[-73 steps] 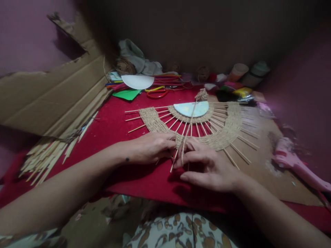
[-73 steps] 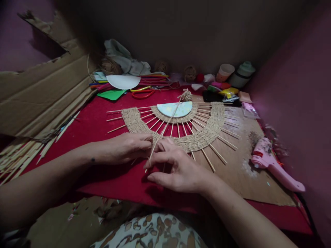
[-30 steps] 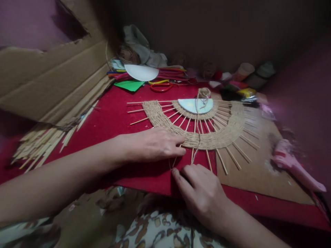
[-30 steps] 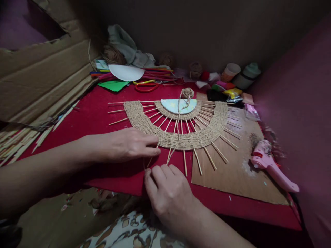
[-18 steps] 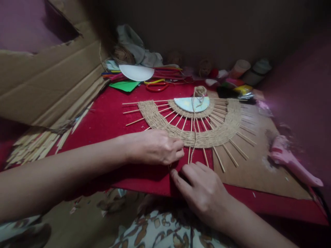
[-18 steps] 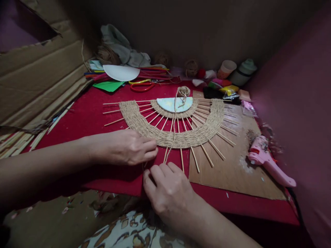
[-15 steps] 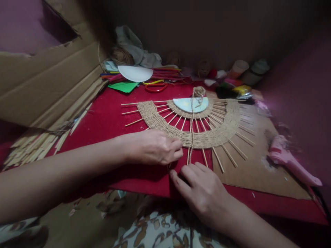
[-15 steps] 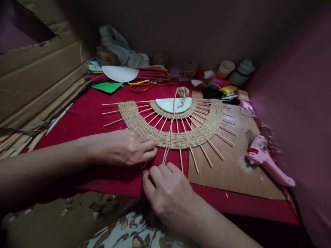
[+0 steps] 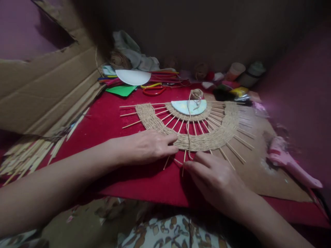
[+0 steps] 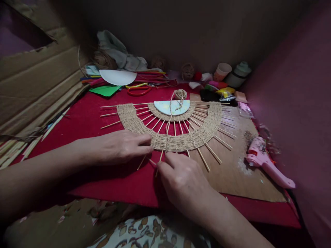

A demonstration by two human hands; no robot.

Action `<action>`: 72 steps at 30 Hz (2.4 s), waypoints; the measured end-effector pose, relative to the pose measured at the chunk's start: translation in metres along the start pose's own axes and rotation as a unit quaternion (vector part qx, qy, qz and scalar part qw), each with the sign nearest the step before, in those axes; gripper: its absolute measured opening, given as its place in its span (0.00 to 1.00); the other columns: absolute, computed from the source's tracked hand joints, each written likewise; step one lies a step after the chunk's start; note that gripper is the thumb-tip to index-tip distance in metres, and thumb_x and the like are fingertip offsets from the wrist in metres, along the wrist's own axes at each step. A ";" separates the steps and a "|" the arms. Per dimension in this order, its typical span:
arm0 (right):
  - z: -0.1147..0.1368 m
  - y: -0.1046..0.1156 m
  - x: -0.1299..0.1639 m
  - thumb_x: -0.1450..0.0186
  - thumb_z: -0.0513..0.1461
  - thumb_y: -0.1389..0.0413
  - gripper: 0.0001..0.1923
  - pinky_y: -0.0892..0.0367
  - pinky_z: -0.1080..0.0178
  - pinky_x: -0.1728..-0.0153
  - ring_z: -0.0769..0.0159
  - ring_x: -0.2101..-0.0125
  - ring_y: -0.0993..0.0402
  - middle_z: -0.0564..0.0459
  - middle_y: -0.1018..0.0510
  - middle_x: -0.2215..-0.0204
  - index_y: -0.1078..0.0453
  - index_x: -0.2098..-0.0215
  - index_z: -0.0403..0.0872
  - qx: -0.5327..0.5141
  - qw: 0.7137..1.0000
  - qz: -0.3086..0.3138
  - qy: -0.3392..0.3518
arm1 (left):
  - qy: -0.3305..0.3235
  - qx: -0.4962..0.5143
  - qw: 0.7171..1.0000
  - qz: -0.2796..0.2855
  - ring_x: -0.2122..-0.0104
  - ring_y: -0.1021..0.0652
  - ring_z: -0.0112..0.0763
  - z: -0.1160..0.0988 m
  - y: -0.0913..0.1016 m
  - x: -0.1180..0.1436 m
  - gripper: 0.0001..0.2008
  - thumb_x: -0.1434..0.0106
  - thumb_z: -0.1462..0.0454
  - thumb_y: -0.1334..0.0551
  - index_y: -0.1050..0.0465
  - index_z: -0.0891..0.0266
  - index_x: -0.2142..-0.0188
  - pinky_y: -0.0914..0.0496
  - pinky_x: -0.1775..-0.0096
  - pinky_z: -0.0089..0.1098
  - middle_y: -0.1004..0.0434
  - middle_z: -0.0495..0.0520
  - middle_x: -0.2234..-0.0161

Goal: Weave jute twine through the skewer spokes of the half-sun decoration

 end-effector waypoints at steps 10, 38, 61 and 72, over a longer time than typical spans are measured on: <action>-0.022 0.009 0.003 0.35 0.32 0.49 0.11 0.46 0.64 0.77 0.69 0.78 0.38 0.52 0.30 0.78 0.25 0.69 0.42 0.126 0.990 -0.044 -0.049 | 0.066 0.108 0.992 -0.019 0.73 0.32 0.26 0.004 0.001 0.008 0.10 0.35 0.68 0.48 0.30 0.63 0.59 0.38 0.73 0.27 0.33 0.56 0.63; -0.023 0.014 0.037 0.36 0.30 0.49 0.11 0.44 0.65 0.78 0.69 0.78 0.35 0.51 0.30 0.77 0.24 0.67 0.41 0.082 0.992 -0.038 -0.086 | 0.093 0.258 0.961 -0.037 0.71 0.29 0.22 0.010 0.018 -0.044 0.06 0.36 0.68 0.41 0.25 0.63 0.66 0.37 0.68 0.24 0.28 0.49 0.68; 0.000 0.013 0.060 0.35 0.31 0.52 0.12 0.47 0.62 0.73 0.65 0.74 0.43 0.49 0.32 0.73 0.30 0.72 0.43 0.044 0.997 0.027 -0.059 | 0.131 0.163 0.977 -0.031 0.73 0.33 0.25 -0.019 -0.014 -0.048 0.10 0.34 0.63 0.45 0.30 0.62 0.70 0.41 0.72 0.28 0.33 0.49 0.68; -0.043 0.034 0.039 0.32 0.34 0.53 0.12 0.41 0.65 0.73 0.69 0.73 0.36 0.49 0.30 0.72 0.29 0.69 0.43 0.060 0.992 -0.006 -0.109 | 0.151 0.217 0.962 -0.063 0.63 0.31 0.33 -0.016 -0.011 -0.037 0.12 0.36 0.61 0.42 0.35 0.63 0.54 0.32 0.62 0.34 0.34 0.56 0.58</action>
Point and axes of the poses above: each hand's wrist, its own x-axis away from the middle knuckle, its own y-axis out of the back of the hand, z = x × y, the point moved 1 cm from there along -x, towards the middle knuckle
